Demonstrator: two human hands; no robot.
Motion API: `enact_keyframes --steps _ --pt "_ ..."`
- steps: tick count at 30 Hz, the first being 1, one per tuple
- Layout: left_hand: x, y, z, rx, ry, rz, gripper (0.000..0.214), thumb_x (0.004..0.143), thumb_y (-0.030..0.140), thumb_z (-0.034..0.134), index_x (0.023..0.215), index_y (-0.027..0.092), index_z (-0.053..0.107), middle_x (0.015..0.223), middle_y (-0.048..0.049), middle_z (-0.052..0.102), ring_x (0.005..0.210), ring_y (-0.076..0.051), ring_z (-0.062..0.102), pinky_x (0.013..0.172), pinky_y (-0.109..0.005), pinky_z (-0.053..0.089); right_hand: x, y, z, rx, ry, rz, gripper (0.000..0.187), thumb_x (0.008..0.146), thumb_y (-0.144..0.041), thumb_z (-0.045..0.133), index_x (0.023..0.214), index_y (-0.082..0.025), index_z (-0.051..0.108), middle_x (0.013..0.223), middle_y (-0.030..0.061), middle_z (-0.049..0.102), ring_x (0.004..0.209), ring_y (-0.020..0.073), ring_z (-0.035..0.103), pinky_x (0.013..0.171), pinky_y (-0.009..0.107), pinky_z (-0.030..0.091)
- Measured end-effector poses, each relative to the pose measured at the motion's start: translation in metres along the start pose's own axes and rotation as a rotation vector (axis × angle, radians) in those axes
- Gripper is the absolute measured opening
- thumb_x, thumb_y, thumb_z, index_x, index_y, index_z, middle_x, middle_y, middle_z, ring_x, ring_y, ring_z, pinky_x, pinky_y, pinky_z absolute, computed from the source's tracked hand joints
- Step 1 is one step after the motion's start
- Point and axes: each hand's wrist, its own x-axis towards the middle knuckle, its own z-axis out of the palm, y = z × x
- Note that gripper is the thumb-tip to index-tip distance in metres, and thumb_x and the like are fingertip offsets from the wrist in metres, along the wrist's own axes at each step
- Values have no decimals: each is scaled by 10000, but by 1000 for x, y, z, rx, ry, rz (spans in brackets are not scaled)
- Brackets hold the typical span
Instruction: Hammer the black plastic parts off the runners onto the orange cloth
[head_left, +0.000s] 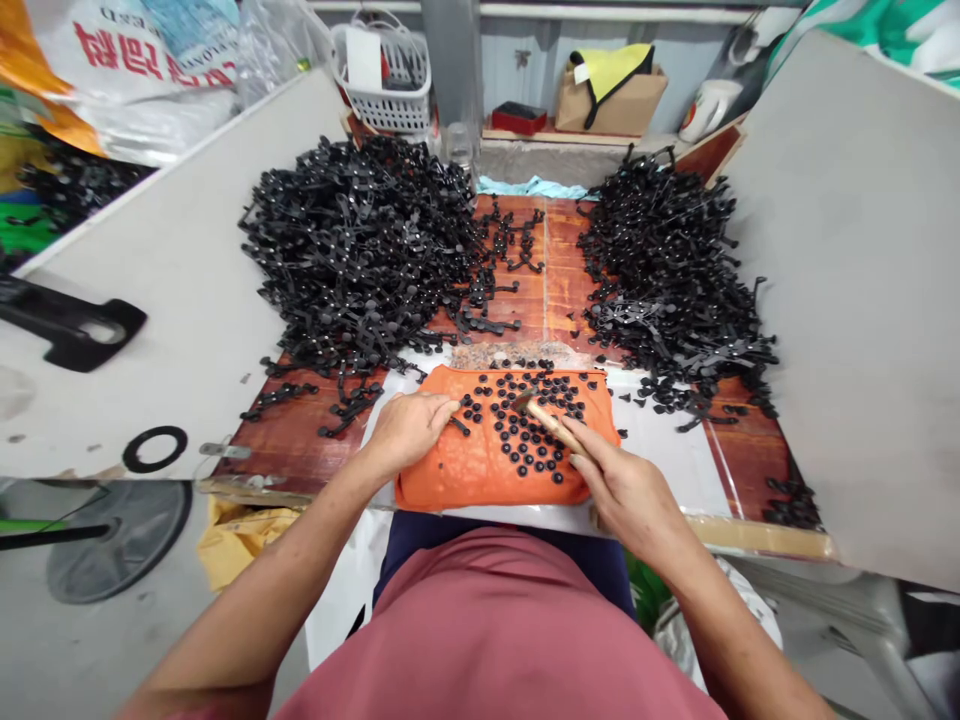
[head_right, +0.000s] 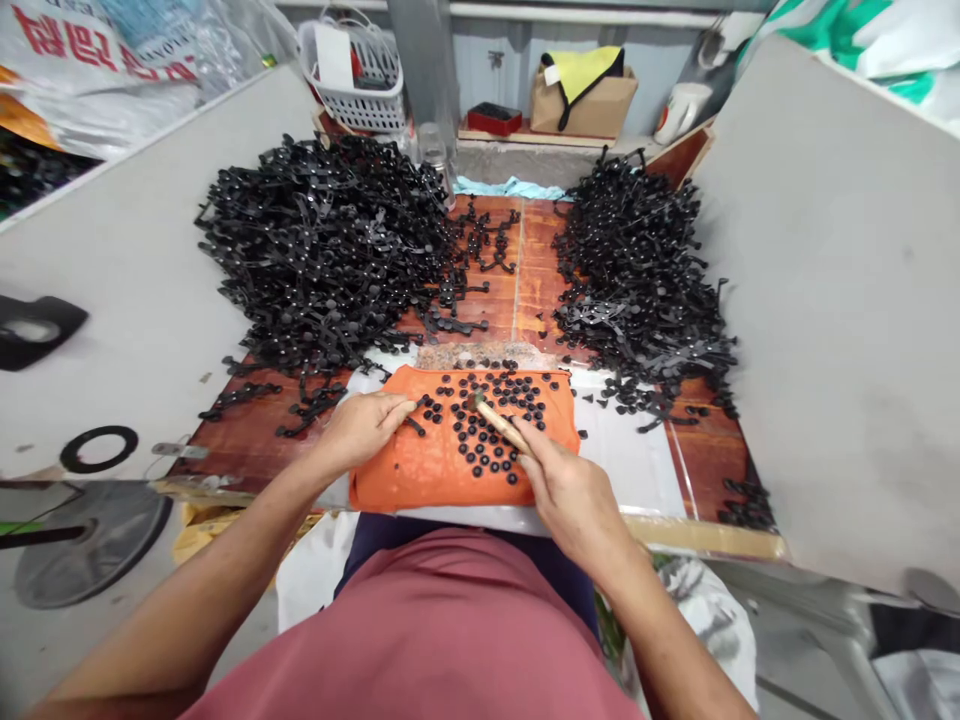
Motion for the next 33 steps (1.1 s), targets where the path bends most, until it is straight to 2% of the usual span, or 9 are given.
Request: enact_keyframes --steps 5,8,10,13,17,21,26,30,33 --pt "2 -1 2 -22 -3 -12 461 1036 426 390 719 229 661 819 -40 752 755 -206 650 685 -306 361 32 -33 -4 -153 -28 -123 558 1037 -243 494 1579 -368 451 1153 26 786 868 217 765 779 332 600" --pt "2 -2 5 -16 14 17 452 1043 402 373 746 230 667 821 -37 755 767 -198 653 683 -302 355 44 -45 4 -162 12 -178 574 1070 -251 435 1626 -369 357 1211 41 756 909 192 742 827 306 581" --pt "1 -3 6 3 11 7 440 1044 397 377 767 230 675 833 -40 760 778 -200 659 679 -302 353 49 -50 11 -230 -29 -173 563 1077 -265 428 1628 -358 359 1138 54 764 864 195 734 782 298 569" --pt "1 -5 9 23 0 -23 436 1045 417 386 770 229 668 841 -47 760 787 -207 667 671 -300 352 53 -52 18 -345 -104 -170 539 1068 -273 446 1601 -345 421 1025 57 769 775 204 720 712 295 543" --pt "0 -6 10 -4 5 1 438 1052 413 378 763 230 652 837 -47 758 806 -213 674 676 -297 359 55 -53 17 -310 -1 -187 562 1086 -275 380 1644 -316 332 1139 86 760 872 208 723 751 292 536" --pt "-1 -5 10 15 22 -9 416 1048 404 394 788 232 670 846 -50 761 805 -218 672 681 -299 364 58 -53 14 -406 -122 -160 555 1057 -262 437 1608 -327 411 938 66 775 750 215 706 678 289 515" --pt "-3 -3 10 20 12 -9 420 1051 401 385 796 233 673 872 -54 765 823 -224 678 704 -304 375 56 -52 13 -290 -32 -182 564 1073 -281 412 1633 -320 359 1024 73 776 825 206 718 733 281 515" --pt "-3 -1 10 42 6 -25 402 1047 390 396 808 229 677 879 -61 763 825 -226 679 713 -305 381 55 -54 12 -369 -156 -127 533 1066 -289 432 1597 -333 430 909 52 785 730 205 714 673 279 487" --pt "-2 0 10 31 6 -22 399 1042 386 401 797 226 672 890 -65 761 841 -228 680 725 -306 386 56 -55 14 -339 -86 -168 546 1072 -291 417 1615 -331 390 958 50 790 802 204 724 705 272 484"
